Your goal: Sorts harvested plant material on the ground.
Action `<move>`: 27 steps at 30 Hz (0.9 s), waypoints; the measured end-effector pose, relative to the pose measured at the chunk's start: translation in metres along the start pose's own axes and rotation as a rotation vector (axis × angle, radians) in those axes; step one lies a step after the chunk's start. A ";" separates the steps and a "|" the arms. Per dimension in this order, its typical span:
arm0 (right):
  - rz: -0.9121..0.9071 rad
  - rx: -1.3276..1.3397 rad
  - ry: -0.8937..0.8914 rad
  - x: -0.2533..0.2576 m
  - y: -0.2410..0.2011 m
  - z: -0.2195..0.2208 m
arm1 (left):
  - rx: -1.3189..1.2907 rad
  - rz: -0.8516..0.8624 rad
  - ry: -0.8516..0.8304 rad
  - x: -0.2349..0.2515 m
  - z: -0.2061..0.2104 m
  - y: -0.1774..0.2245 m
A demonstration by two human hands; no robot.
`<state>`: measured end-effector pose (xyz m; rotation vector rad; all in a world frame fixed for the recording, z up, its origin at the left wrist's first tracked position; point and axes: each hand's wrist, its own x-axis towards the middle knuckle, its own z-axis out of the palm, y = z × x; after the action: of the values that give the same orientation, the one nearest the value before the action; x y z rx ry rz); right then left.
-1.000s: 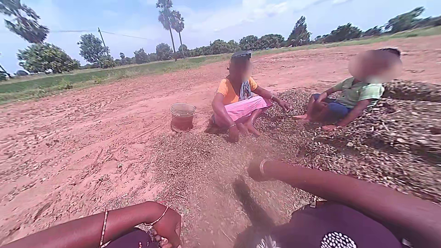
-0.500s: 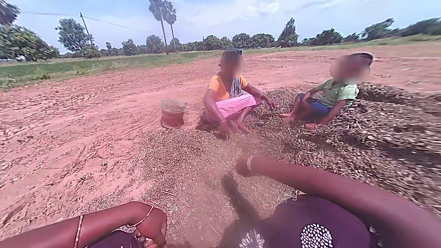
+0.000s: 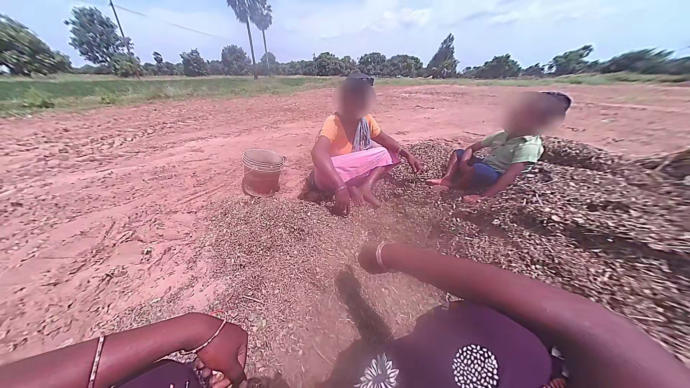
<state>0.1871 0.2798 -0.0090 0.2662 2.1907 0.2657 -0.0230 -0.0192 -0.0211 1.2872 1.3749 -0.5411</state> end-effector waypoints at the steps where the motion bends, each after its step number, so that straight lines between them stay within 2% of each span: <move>1: -0.003 -0.001 0.004 0.000 0.000 0.000 | -0.002 0.000 0.001 0.000 0.000 0.000; 27: -0.007 -0.013 0.013 0.003 0.002 0.003 | -0.005 -0.023 0.000 -0.004 0.001 0.003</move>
<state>0.1885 0.2828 -0.0124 0.2508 2.2015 0.2781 -0.0209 -0.0202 -0.0170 1.2691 1.3918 -0.5525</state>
